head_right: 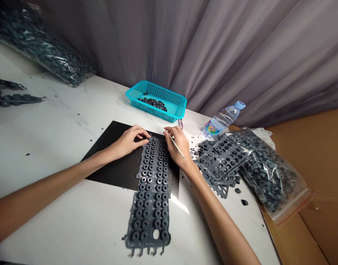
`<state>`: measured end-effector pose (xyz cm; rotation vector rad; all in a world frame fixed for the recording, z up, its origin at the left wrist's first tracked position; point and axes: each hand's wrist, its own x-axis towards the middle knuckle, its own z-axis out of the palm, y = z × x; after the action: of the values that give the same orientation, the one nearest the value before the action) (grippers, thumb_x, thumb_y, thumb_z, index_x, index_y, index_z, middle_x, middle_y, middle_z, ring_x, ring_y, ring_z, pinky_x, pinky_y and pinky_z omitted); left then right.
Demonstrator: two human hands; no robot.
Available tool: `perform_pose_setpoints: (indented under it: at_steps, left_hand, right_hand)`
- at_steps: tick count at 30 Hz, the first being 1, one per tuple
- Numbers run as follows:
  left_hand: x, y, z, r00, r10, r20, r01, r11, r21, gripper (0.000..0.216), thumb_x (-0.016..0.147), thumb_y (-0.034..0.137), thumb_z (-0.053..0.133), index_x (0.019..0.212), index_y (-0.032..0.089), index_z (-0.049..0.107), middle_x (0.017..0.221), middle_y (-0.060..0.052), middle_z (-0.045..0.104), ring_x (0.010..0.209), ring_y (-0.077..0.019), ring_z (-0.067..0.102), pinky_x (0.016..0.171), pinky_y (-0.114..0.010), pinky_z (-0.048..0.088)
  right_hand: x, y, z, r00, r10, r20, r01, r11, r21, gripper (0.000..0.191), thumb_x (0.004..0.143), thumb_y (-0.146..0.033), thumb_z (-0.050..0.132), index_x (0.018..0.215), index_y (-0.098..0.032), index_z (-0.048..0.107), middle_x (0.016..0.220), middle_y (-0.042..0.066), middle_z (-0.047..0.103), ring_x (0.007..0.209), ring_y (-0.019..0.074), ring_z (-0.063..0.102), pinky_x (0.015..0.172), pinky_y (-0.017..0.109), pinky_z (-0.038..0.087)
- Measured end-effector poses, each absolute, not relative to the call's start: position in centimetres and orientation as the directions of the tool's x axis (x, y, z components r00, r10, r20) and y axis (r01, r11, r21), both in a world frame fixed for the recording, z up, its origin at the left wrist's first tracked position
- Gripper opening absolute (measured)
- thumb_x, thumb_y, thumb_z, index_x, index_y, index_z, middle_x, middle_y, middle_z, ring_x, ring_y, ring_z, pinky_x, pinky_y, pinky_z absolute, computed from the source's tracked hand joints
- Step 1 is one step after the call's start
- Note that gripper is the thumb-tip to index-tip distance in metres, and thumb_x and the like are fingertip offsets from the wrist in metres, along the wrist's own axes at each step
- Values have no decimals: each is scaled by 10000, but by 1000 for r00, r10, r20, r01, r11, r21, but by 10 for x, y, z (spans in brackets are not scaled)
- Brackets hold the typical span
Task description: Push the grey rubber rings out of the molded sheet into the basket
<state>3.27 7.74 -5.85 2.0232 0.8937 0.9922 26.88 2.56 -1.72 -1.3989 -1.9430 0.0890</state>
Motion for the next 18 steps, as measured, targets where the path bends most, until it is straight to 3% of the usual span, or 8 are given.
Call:
perform_pose_setpoints:
  at_steps: [5,14,18]
  left_hand:
    - [31,76,-55,482,802,354,273,-521,809,125,921,209,722,1041,222,754,1112,-49,646,1063,-207,667,984,-397,610]
    - [30,77,-55,493,793,358,282,-534,797,118,927,195,703,1032,232,744,1130,-48,652,1084,-214,668,995,-414,610]
    - [30,77,-56,494,795,354,289,-533,795,119,930,198,710,1042,224,744,1136,-51,650,1085,-213,670,988,-402,612]
  right_hand:
    - [276,23,-7,-289,889,356,686,452,-571,285,1022,-499,676,1084,-233,757,981,55,755,841,226,681,777,361,542]
    - [261,17,-2,-465,826,317,667,563,-487,324,1051,-536,620,1085,-238,742,1045,81,741,996,257,664,893,393,532]
    - [262,19,-7,-468,822,324,661,569,-490,316,1058,-524,615,1118,-237,733,1068,83,732,1015,253,663,907,390,530]
